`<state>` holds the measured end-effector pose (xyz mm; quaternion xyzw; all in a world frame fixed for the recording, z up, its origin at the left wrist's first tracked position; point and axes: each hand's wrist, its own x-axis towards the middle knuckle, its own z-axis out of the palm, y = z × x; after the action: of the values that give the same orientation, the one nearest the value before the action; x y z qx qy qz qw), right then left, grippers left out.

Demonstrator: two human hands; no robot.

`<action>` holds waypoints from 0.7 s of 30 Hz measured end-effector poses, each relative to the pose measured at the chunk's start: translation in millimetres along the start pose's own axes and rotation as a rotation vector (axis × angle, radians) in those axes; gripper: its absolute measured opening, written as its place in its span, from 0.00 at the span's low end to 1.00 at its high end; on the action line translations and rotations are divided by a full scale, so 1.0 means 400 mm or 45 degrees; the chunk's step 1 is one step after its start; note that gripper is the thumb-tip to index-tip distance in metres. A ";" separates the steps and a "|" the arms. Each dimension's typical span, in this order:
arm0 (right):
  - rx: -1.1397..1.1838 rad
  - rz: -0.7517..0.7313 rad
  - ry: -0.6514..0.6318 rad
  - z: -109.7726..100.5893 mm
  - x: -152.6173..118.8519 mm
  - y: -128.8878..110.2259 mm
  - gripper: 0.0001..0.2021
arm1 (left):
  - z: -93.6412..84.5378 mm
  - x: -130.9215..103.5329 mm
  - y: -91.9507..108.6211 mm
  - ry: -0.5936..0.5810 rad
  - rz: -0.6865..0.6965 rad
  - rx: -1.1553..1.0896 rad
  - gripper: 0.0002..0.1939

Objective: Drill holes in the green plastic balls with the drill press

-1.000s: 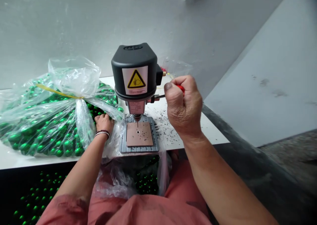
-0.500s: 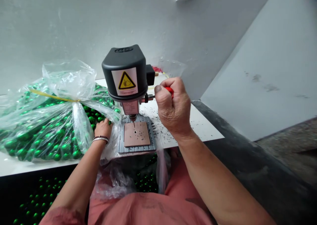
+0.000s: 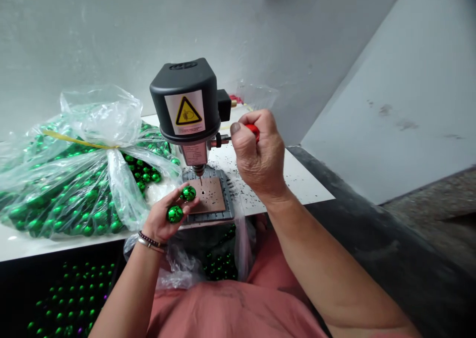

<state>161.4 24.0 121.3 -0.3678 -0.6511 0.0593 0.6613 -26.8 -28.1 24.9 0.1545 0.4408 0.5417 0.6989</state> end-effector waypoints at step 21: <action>0.010 -0.025 -0.029 -0.004 -0.009 0.008 0.07 | 0.025 -0.003 -0.013 0.040 -0.018 0.070 0.02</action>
<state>163.7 23.5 116.9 -0.3580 -0.6620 0.0598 0.6558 -15.8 -28.6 27.3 0.1620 0.4675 0.5268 0.6912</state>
